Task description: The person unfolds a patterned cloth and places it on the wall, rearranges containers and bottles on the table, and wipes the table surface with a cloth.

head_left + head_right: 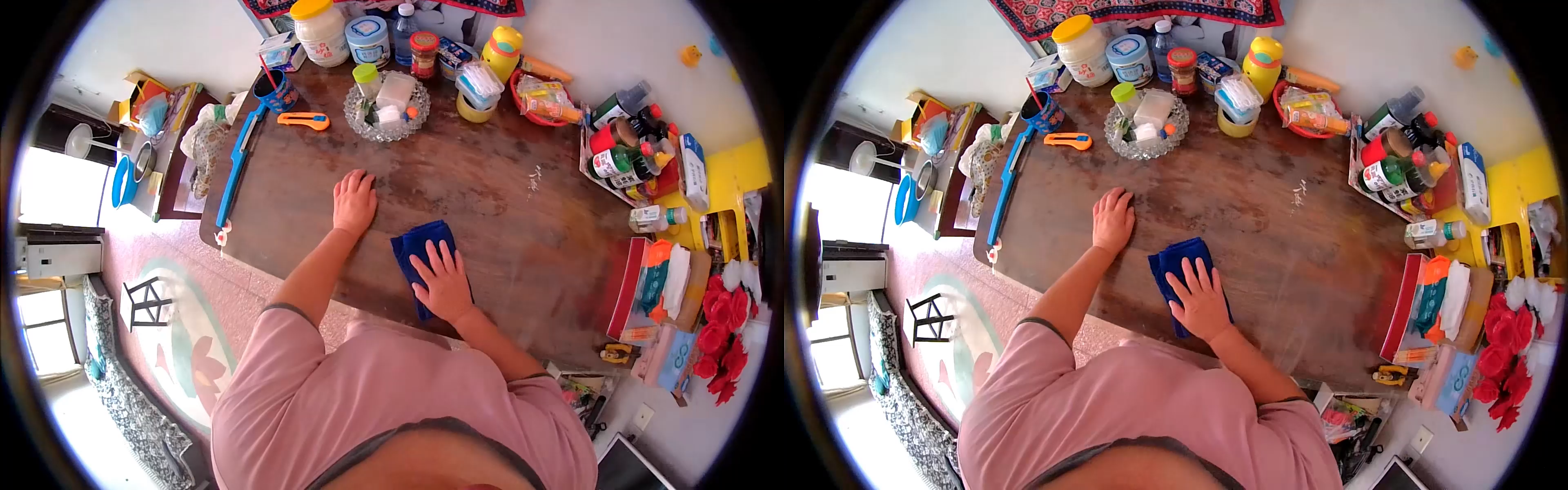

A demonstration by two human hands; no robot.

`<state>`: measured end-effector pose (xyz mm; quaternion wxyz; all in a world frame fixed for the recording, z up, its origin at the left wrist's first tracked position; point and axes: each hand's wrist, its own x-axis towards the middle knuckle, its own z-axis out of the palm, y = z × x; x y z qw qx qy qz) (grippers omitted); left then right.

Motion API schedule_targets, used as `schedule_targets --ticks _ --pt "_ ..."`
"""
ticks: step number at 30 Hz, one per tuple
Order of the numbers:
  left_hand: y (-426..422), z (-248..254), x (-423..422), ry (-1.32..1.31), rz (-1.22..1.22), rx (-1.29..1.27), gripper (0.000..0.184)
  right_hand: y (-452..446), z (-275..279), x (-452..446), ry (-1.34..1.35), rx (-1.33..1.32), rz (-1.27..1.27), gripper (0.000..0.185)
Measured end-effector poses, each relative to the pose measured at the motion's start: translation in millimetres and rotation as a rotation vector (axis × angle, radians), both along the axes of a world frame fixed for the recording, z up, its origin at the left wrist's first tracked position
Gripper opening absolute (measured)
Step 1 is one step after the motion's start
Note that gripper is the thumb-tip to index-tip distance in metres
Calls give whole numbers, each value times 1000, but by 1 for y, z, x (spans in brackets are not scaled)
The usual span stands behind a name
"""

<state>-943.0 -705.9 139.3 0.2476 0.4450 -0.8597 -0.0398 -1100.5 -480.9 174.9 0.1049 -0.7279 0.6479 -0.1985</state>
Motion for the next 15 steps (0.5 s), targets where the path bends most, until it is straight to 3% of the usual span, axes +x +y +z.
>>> schedule_targets --ticks 3,9,15 --pt "-2 1 3 -2 -20 76 34 -12 1 -25 44 -3 7 53" --pt "-1 0 -1 -42 -36 73 35 -40 -8 -165 138 -134 -331 52" --pt "-3 1 -2 -56 -32 67 32 34 -29 -281 329 -86 -778 52"
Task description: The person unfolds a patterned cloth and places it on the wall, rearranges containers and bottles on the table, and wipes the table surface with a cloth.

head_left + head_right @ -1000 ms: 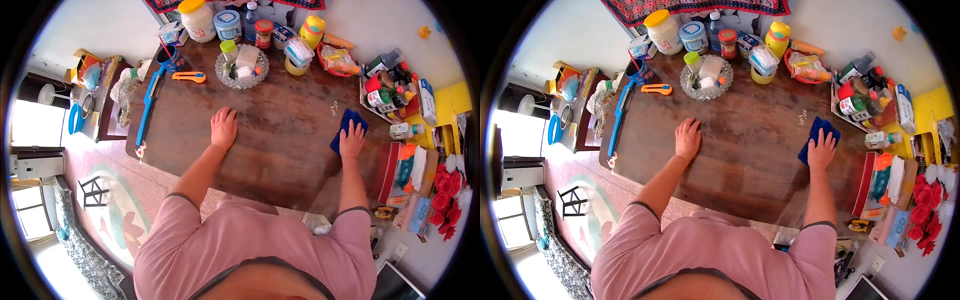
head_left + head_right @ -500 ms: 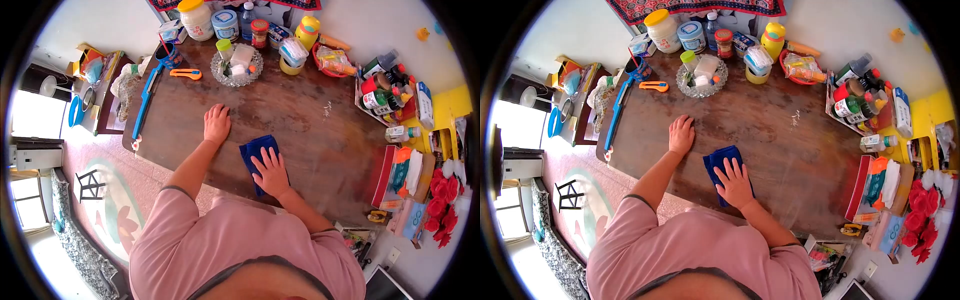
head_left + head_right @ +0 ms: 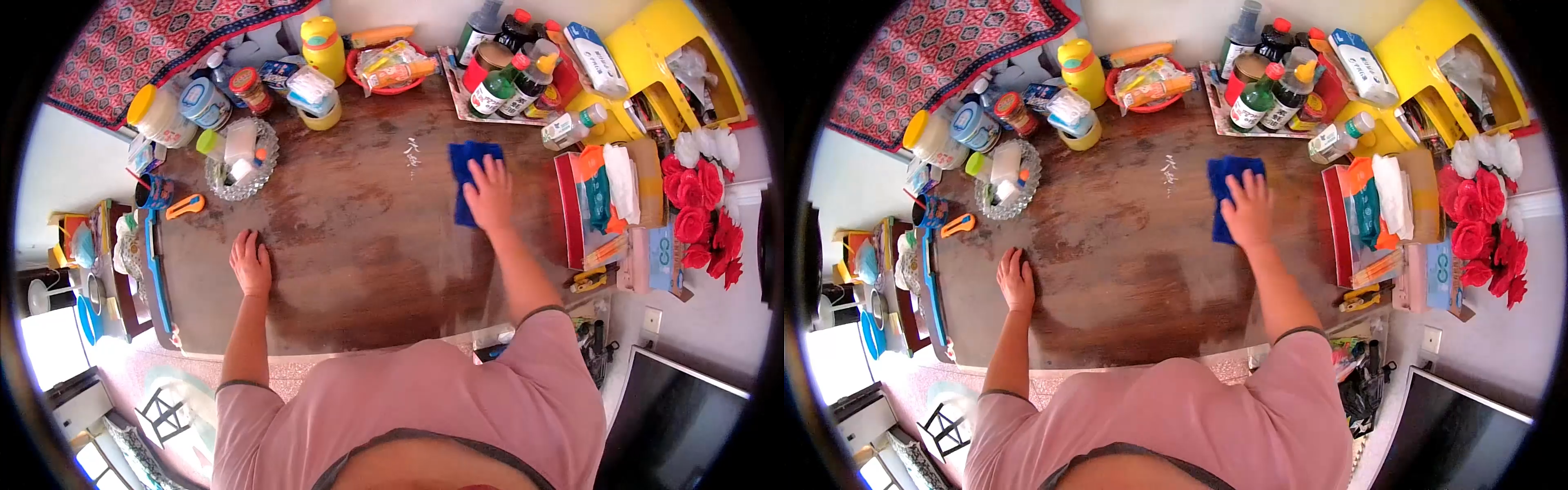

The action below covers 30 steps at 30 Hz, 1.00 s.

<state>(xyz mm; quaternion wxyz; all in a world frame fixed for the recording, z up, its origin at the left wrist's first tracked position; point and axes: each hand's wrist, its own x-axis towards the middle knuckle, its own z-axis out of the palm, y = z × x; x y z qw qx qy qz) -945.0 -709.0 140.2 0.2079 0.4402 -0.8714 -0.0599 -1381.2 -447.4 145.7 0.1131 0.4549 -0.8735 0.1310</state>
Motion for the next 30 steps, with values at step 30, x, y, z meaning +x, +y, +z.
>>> schedule_targets --ticks 30 --pt "-14 -27 12 -29 -45 -111 33 83 10 278 -229 -28 297 59"
